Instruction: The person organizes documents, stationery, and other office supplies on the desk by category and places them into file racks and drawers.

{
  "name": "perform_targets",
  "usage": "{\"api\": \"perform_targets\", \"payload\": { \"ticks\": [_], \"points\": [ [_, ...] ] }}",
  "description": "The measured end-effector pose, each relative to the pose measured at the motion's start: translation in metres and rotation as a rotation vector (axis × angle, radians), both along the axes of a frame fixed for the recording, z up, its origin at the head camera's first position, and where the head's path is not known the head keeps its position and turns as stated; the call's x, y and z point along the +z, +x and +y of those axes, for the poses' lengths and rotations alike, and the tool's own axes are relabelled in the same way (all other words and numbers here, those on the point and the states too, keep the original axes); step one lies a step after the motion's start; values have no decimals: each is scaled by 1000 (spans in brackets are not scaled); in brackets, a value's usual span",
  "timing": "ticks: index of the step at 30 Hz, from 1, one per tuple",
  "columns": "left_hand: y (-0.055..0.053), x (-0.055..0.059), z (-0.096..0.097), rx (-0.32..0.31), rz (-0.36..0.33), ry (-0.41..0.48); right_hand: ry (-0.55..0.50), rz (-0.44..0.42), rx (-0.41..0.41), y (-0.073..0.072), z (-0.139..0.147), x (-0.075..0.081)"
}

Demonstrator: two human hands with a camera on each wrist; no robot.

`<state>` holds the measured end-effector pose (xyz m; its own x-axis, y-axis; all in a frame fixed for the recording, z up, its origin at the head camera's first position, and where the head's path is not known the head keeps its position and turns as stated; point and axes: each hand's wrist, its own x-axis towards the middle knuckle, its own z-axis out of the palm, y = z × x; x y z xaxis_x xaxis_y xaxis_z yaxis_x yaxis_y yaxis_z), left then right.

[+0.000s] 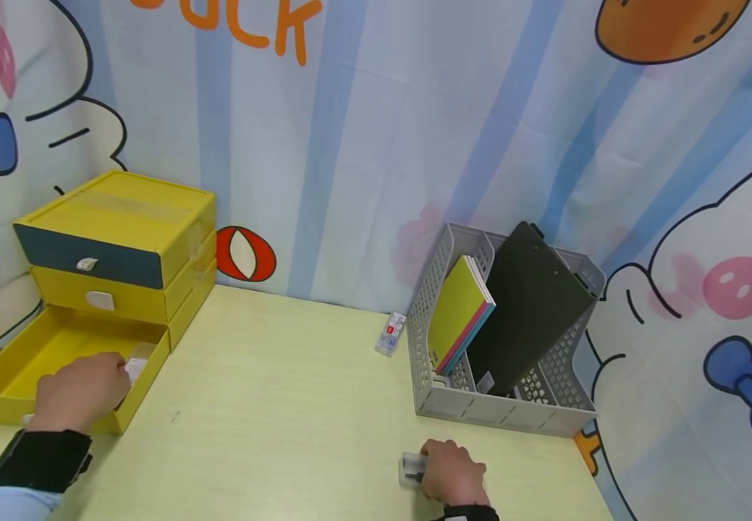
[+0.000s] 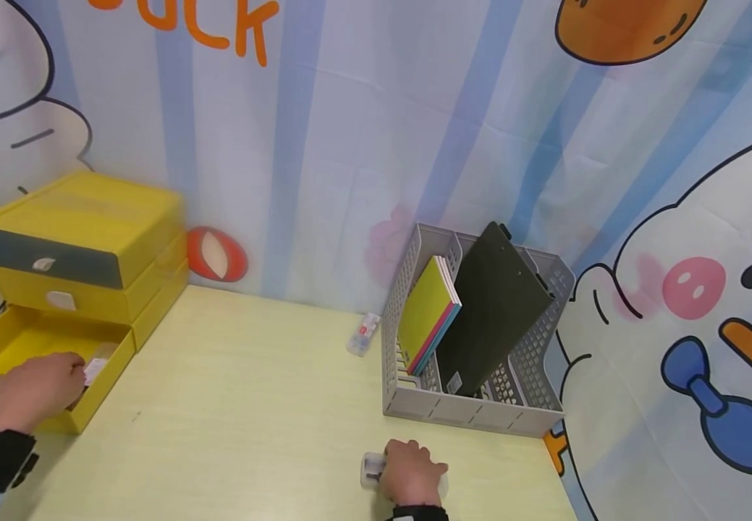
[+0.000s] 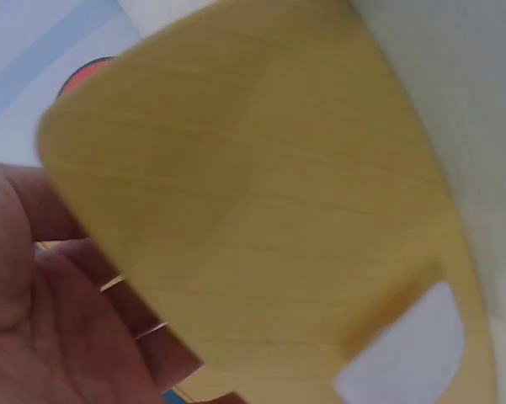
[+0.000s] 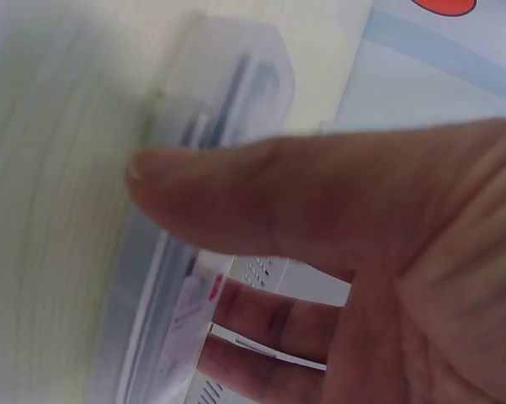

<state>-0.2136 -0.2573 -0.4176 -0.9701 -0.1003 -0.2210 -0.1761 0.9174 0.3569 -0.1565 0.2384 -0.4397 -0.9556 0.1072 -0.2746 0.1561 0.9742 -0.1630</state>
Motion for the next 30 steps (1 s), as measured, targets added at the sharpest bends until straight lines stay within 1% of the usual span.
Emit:
{"api": "perform_targets", "payload": {
  "ticks": [2, 5, 9, 14, 17, 18, 20, 23, 25, 27, 30],
  "points": [
    [1, 2, 3, -5, 66, -12, -4, 28, 21, 0, -1, 0],
    [4, 7, 11, -25, 160, -31, -12, 84, 78, 1, -4, 0],
    [6, 11, 29, -63, 271, -40, -7, 150, 164, 0, -12, -2],
    [9, 7, 56, -136, 431, -50, 1, 218, 240, -3, -23, -4],
    [10, 5, 71, -183, 484, -59, 4, 241, 269, -4, -30, -2],
    [11, 4, 77, -201, 494, -59, 6, 251, 281, -4, -33, -1],
    [13, 3, 89, -245, 490, -60, 4, 260, 302, -4, -41, 1],
    [17, 1, 113, -337, 450, -40, 7, 287, 354, -1, -53, 3],
    [21, -1, 132, -410, 403, -23, 8, 297, 391, 1, -61, 5],
    [25, -5, 150, -493, 359, 13, 18, 304, 431, 4, -69, 6],
    [31, -13, 173, -633, 326, 54, 32, 299, 484, 6, -79, 7]
  ]
}}
